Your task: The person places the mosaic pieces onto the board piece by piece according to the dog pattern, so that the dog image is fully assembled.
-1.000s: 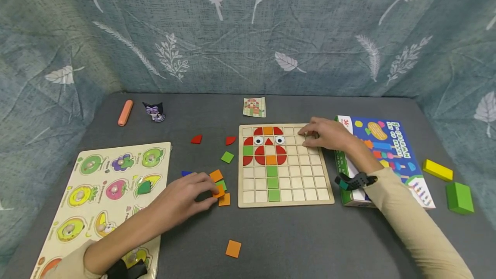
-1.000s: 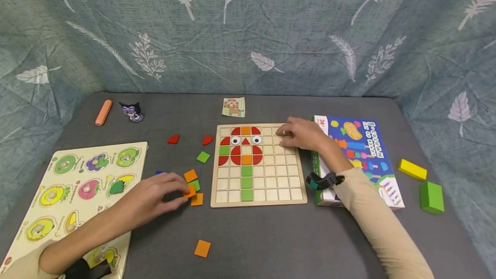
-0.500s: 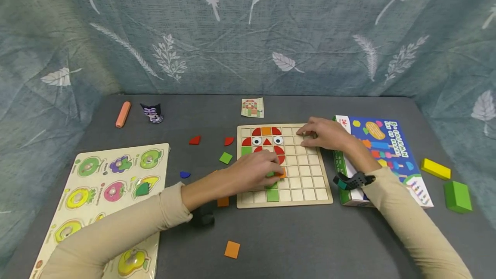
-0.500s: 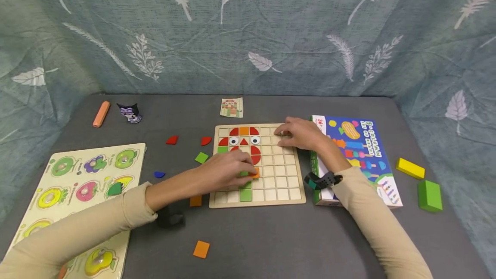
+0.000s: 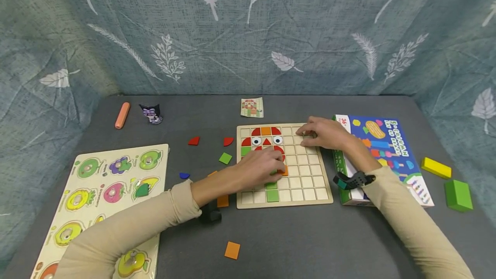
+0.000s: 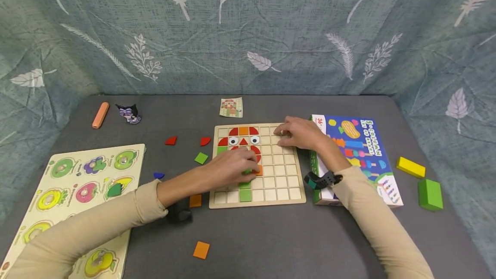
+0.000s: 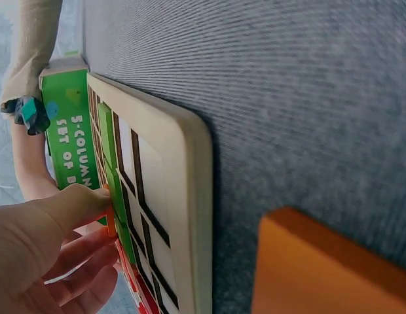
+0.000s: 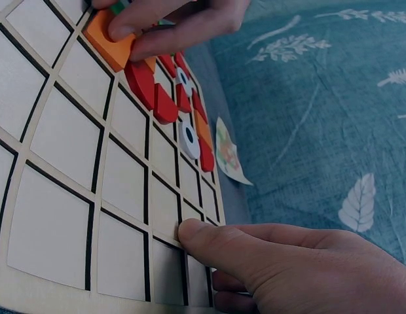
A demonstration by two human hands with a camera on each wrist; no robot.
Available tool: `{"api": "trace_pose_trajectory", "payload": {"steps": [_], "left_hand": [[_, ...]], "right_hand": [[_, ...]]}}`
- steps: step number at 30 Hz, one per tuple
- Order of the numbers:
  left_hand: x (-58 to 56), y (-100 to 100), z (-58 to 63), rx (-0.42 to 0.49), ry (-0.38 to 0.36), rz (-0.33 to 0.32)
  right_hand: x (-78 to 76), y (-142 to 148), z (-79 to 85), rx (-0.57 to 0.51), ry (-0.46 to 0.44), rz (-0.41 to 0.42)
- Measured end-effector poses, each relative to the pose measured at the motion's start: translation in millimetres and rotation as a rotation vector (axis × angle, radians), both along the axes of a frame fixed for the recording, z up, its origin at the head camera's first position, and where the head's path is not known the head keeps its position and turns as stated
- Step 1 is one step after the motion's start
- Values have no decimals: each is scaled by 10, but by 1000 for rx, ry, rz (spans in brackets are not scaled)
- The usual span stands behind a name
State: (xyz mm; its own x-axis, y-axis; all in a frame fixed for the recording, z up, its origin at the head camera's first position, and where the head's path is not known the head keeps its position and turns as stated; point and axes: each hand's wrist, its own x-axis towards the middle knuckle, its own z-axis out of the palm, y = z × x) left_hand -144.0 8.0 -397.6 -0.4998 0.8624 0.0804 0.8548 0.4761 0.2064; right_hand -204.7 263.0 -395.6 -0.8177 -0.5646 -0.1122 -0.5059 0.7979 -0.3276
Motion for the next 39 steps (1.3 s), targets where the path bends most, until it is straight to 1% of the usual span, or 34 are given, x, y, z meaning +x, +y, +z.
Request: {"api": "trace_pose_trajectory", "payload": {"steps": [8,10,13,16,18,20,22,25,28,30,32,34,36,39], "left_hand": [[30,-8,-37,14,35,-7],[67,-20,-38,33,15,-7],[198,-57,5,66,-50,-20],[420,-123,87,68,-110,-51],[563,-186,122,59,-111,-69],[662,-275,138,44,-133,-60],[704,-393,122,60,-163,-30],[695,-614,56,130,-193,41],[650,-879,7,192,-174,109],[592,-1071,-1,185,-169,143],[504,-1264,-2,150,-184,157],[399,-1433,4,117,-237,167],[296,-1563,1,104,-313,161],[173,-1661,-13,120,-427,134]], "right_hand": [[-2,-3,-6,0,-1,-4],[-3,-7,-8,-1,-4,-1],[-3,-13,-9,2,-3,-1],[-1,-13,-5,8,-1,-5],[-1,-11,-1,13,-2,-7],[1,-10,2,12,-6,-6],[0,-12,0,11,-10,-4],[0,-22,-6,2,-15,-3],[-2,-34,-12,-4,-18,0],[-3,-38,-15,-6,-20,3],[-2,-36,-13,-2,-19,2],[-2,-33,-9,-1,-17,1],[0,-31,-5,0,-17,-5],[0,-26,-3,-9,-19,-9]]}}
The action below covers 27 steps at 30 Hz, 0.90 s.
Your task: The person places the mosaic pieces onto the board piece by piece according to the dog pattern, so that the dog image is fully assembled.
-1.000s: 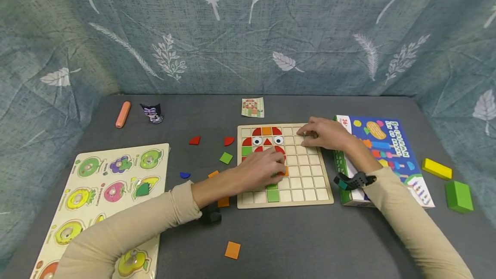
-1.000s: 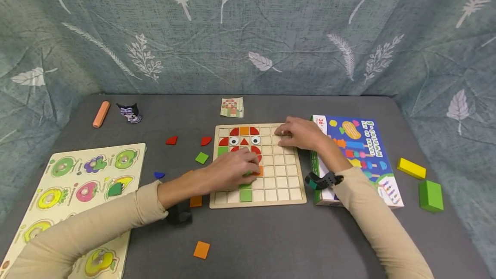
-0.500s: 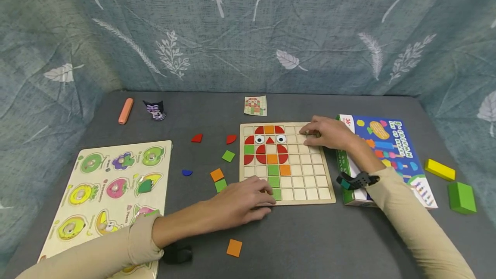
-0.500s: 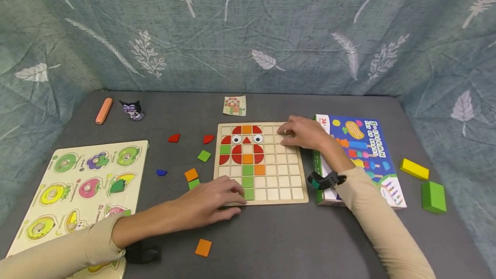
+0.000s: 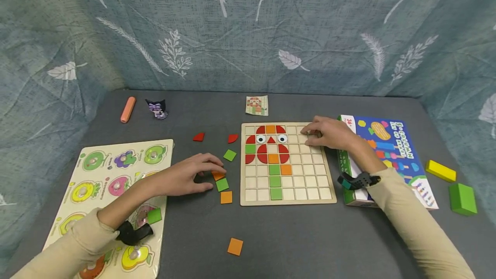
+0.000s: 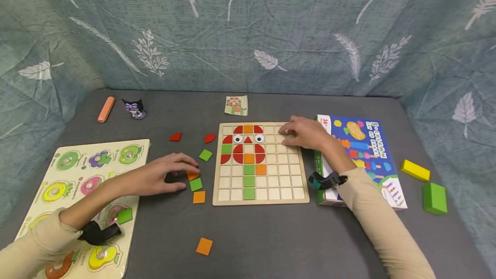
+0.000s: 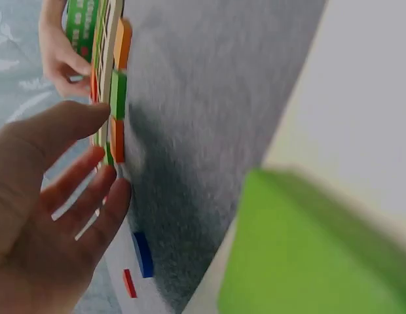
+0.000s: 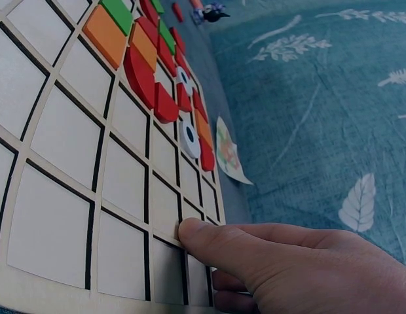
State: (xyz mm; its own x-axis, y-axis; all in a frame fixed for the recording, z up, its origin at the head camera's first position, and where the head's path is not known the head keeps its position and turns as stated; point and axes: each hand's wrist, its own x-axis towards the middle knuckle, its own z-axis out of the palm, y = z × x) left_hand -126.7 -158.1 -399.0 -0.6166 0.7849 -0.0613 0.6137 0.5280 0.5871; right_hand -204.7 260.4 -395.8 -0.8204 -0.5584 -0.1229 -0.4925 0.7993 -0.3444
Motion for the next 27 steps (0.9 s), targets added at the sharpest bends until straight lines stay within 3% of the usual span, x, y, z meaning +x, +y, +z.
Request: {"api": "trace_pose_trajectory", "payload": {"steps": [3,8,27], "left_hand": [[-83,-27,-26,27,-62,-44],[-155,-16,-70,29,-87,-79],[-183,48,-113,32,-63,-55]], "right_hand": [[-5,1,-20,-12,2,8],[-11,5,-40,-10,8,14],[-9,24,-34,-7,16,9]]}}
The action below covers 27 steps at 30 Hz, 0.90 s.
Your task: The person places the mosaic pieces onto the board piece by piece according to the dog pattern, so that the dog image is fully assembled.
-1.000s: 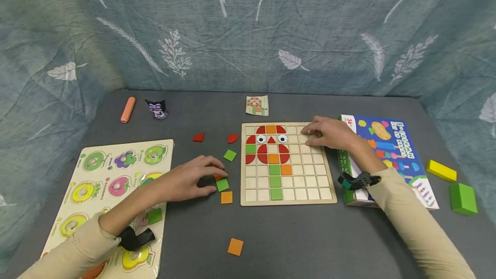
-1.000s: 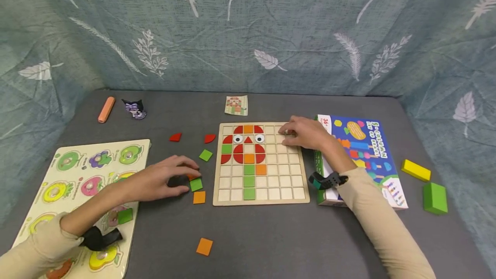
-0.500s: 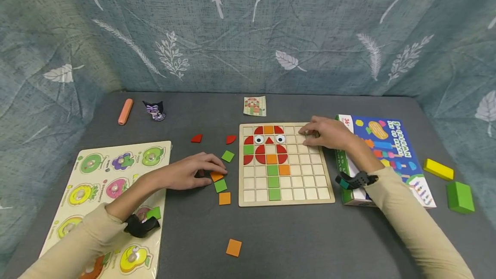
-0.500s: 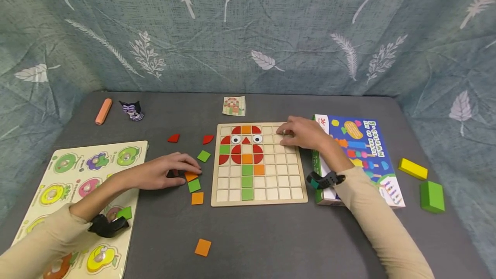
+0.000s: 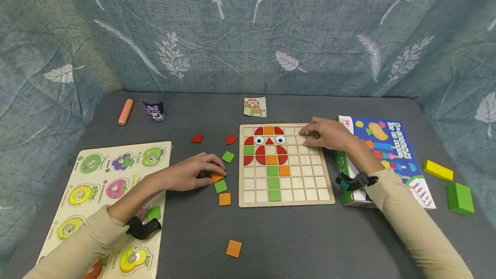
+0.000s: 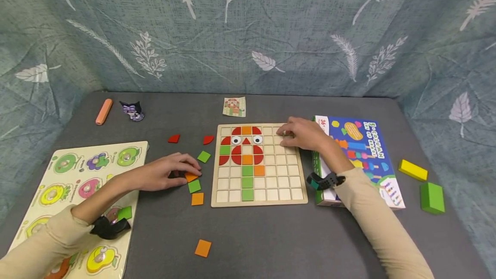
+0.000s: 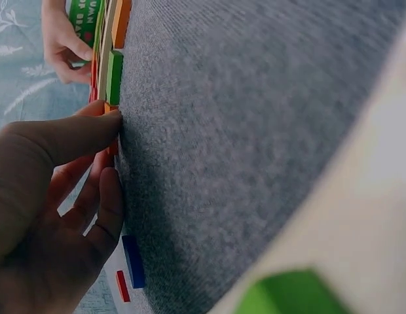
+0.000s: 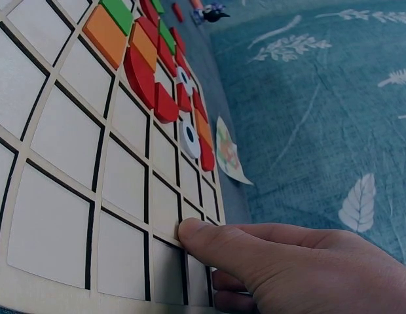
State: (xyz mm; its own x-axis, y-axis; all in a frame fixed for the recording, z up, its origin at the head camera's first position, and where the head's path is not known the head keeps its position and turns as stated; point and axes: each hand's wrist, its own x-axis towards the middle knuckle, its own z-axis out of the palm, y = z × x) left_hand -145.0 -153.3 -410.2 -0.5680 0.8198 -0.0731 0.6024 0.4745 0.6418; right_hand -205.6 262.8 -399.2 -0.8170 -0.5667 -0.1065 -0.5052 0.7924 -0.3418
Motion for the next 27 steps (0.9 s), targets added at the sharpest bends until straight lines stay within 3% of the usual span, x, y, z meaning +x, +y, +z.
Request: {"api": "trace_pose_trajectory", "payload": {"steps": [7,10,18,23,27], "left_hand": [[23,6,19,0,4,60],[38,117,85,5,18,75],[222,967,271,-23,153,20],[295,1427,221,-41,298,-35],[292,1581,169,-62,339,-51]], "right_hand": [[8,-8,5,4,-1,-1],[13,-11,19,1,0,2],[6,-18,25,6,-2,4],[6,-5,9,6,7,1],[4,6,9,9,7,-1]]}}
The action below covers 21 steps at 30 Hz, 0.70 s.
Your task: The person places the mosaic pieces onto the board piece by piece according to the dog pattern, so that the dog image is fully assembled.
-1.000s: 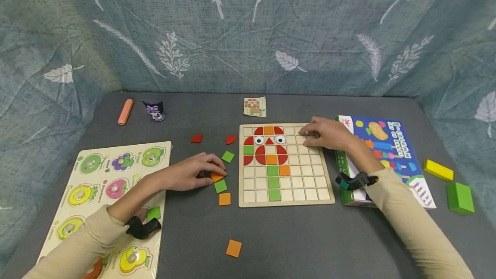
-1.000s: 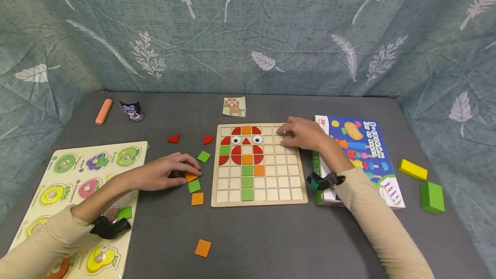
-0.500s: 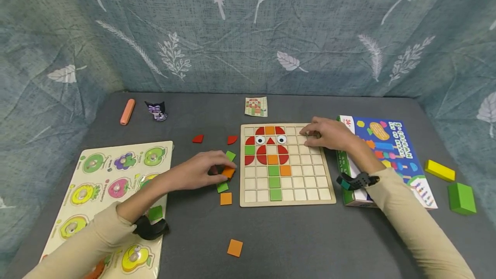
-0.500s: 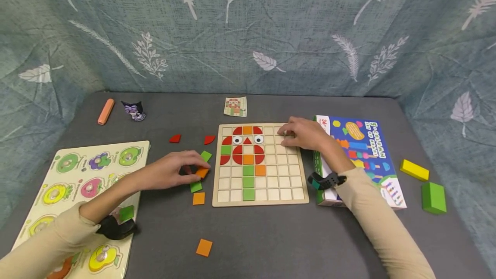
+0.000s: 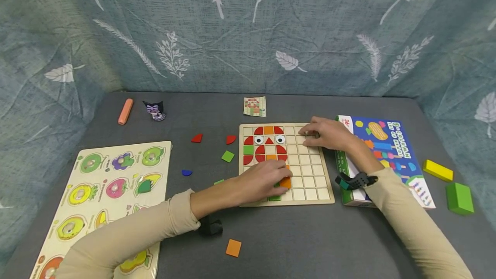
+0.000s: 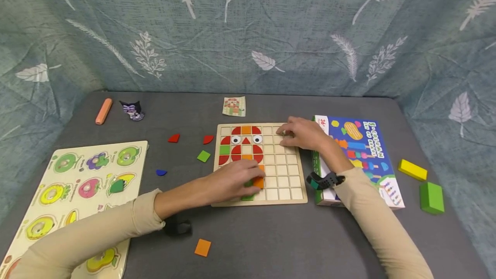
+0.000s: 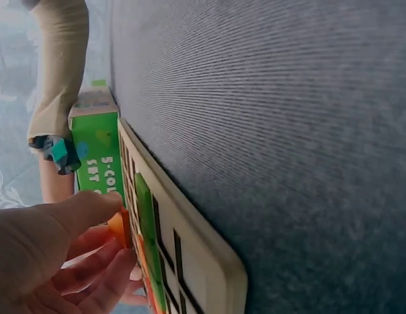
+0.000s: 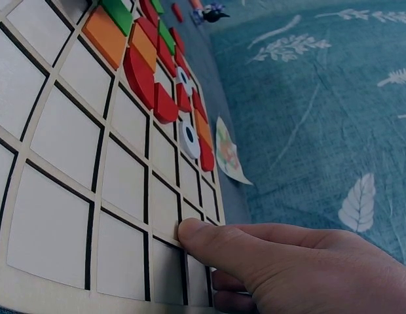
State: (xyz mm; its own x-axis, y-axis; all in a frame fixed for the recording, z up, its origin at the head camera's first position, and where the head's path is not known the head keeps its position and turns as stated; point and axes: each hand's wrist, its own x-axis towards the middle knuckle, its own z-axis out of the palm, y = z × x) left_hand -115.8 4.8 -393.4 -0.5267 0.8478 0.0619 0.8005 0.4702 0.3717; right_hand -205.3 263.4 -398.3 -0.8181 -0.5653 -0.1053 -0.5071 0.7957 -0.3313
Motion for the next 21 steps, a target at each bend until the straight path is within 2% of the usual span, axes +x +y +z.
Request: {"api": "trace_pose_trajectory", "payload": {"steps": [5,11,21], "left_hand": [[-3,38,-31,-26,20,18],[-1,68,-63,-28,55,8],[20,68,-58,-59,64,37]], "right_hand": [[0,-4,-1,-3,1,2],[-2,1,-4,-1,6,5],[-8,-2,-3,2,0,1]]}}
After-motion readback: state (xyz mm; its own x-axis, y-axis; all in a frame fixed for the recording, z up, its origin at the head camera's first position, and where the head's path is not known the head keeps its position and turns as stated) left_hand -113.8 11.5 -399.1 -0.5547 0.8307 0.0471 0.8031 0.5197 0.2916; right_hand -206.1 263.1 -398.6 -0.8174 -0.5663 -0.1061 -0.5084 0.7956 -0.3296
